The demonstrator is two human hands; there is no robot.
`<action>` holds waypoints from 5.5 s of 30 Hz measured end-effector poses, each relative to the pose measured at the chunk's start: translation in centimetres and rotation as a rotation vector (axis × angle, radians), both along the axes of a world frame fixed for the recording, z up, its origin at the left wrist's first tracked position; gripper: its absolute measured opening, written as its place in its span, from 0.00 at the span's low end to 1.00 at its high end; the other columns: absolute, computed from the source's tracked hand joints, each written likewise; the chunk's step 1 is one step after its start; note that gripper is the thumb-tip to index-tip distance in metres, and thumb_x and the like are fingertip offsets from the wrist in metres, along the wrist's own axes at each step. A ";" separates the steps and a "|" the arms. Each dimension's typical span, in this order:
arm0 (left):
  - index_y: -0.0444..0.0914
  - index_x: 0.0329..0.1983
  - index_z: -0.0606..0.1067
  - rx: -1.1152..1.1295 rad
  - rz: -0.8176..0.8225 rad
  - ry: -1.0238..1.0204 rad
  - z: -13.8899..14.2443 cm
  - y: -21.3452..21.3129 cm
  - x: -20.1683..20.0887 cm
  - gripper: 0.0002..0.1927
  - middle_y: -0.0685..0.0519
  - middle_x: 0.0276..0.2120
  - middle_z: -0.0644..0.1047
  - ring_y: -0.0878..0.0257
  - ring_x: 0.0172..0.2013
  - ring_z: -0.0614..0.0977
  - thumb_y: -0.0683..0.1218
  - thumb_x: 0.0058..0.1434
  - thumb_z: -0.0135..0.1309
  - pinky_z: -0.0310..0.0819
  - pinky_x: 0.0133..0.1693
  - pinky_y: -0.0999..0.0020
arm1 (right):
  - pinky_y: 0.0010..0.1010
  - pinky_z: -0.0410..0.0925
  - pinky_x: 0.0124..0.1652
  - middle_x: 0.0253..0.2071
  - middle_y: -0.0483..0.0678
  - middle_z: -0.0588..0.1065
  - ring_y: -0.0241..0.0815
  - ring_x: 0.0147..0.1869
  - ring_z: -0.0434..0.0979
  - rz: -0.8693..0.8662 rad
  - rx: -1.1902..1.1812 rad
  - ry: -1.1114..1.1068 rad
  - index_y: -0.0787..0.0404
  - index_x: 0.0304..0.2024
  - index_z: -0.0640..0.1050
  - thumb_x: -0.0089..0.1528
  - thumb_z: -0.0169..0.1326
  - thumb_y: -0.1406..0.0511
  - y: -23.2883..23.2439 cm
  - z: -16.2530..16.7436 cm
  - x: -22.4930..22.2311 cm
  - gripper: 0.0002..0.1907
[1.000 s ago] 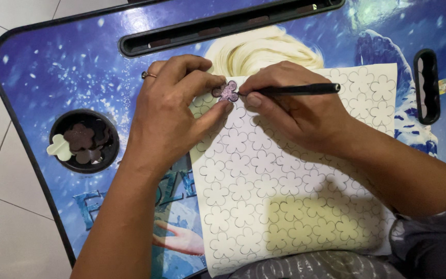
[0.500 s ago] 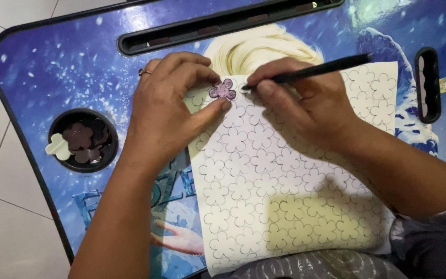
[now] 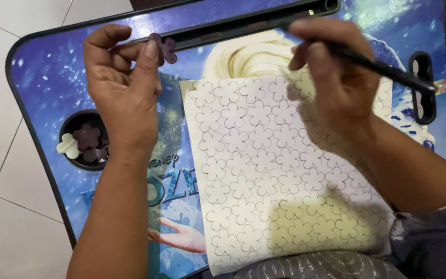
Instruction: The person traces flower-shaped outlines on a sheet of paper using a small purple stencil and a black pen. After completing the tracing, they use red-handled scissors to cut along the drawn outlines, separating individual flower shapes from the sheet.
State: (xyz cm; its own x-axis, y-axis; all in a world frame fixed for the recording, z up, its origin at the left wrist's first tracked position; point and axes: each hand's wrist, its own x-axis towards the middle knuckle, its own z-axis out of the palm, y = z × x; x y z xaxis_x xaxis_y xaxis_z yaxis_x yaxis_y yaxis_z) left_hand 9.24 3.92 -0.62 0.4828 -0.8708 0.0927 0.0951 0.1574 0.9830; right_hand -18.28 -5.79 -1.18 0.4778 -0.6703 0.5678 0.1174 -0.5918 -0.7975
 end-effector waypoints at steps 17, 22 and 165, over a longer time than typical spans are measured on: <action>0.35 0.60 0.70 -0.168 -0.002 0.189 -2.3 -0.3 1.2 0.09 0.55 0.40 0.75 0.73 0.33 0.73 0.39 0.80 0.53 0.67 0.36 0.77 | 0.30 0.79 0.47 0.47 0.56 0.76 0.42 0.47 0.82 -0.065 -0.147 0.244 0.68 0.60 0.71 0.84 0.41 0.68 -1.1 3.5 -9.2 0.09; 0.35 0.55 0.73 -0.137 0.001 0.075 -2.8 -0.2 1.2 0.05 0.56 0.40 0.77 0.74 0.33 0.73 0.40 0.80 0.53 0.67 0.34 0.78 | 0.27 0.78 0.47 0.47 0.56 0.77 0.41 0.47 0.81 -0.077 -0.141 0.295 0.70 0.57 0.71 0.81 0.44 0.68 0.6 3.3 -8.1 0.10; 0.35 0.69 0.65 0.680 -0.121 -0.035 3.2 20.4 -12.7 0.32 0.46 0.53 0.82 0.63 0.52 0.82 0.43 0.61 0.55 0.75 0.51 0.67 | 0.31 0.77 0.44 0.44 0.53 0.83 0.41 0.45 0.88 -0.351 0.799 0.709 0.67 0.48 0.76 0.59 0.59 0.68 14.6 5.1 -13.3 0.16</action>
